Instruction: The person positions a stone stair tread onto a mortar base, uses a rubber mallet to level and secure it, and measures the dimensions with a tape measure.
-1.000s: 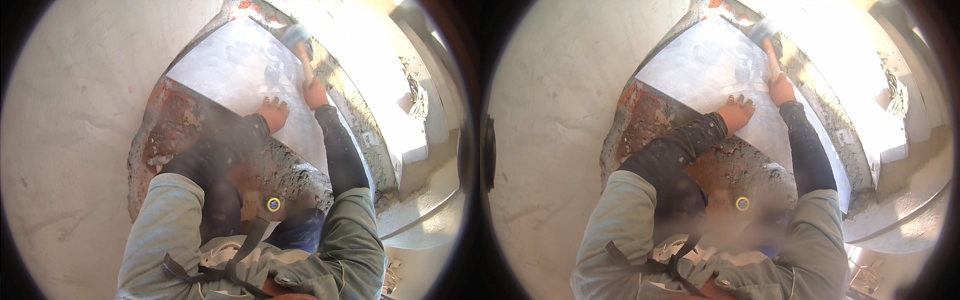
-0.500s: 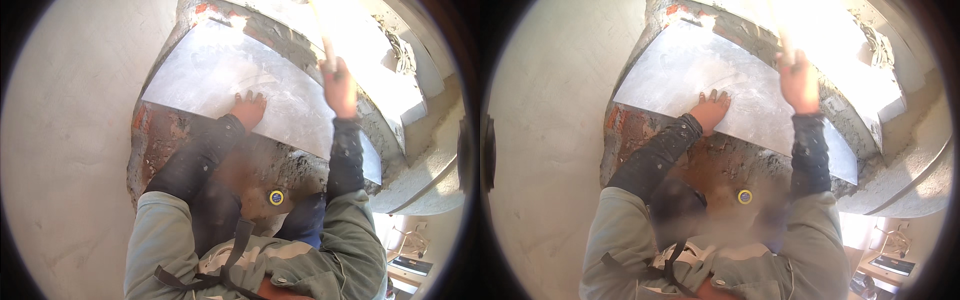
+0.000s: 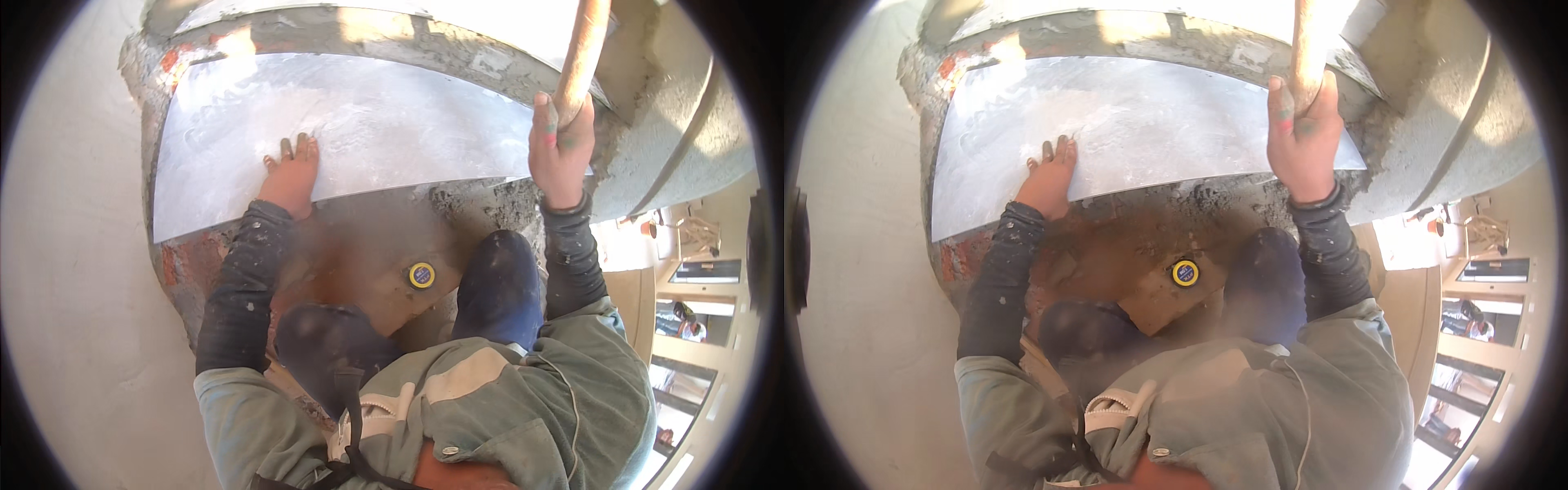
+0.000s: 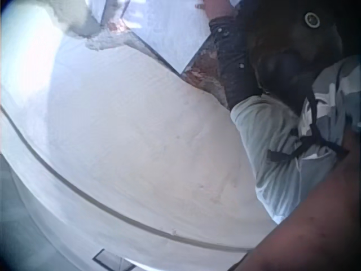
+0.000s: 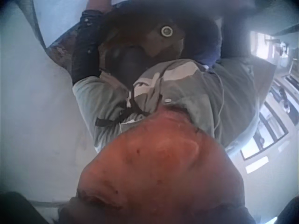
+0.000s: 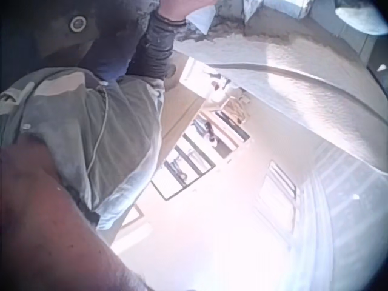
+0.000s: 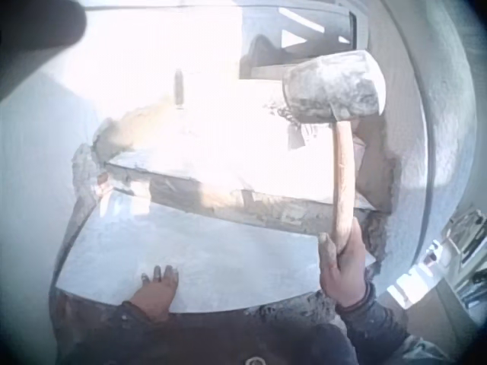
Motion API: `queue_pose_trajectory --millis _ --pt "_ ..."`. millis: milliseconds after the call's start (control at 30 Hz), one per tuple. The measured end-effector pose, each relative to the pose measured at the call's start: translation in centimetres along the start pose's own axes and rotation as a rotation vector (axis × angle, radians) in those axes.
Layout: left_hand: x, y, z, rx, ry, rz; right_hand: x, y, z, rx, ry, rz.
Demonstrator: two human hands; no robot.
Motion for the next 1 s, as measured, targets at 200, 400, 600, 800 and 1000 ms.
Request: queue_pose_trajectory --millis 200,400,600,800,1000 --pt "0.3 -1.1 0.6 0.019 0.035 -0.002 3.5 -11.6 -7.7 0.068 0.526 -0.381" --pt "0.9 -0.7 0.7 0.014 -0.005 -0.018 -1.5 -4.2 -3.0 0.115 0.16 -0.05" --pt "-0.1 -0.6 0.7 -0.031 -0.027 -0.04 1.5 -6.9 -4.7 0.231 0.551 -0.205" --pt "0.3 -1.3 0.8 -0.016 0.005 -0.02 1.5 -9.0 -6.6 0.3 0.636 -0.146" --pt "-1.5 -2.9 0.3 -0.024 0.055 0.086 -2.3 -1.8 -8.1 0.314 0.21 0.293"
Point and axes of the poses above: each hand's wrist, its own z-axis towards the middle knuckle, its own x-axis out of the palm, y = z × x, the point moved 2 cm from there along z, towards the middle knuckle, and after that the axes turned 3 degrees about -z, right-handed, at the moved point
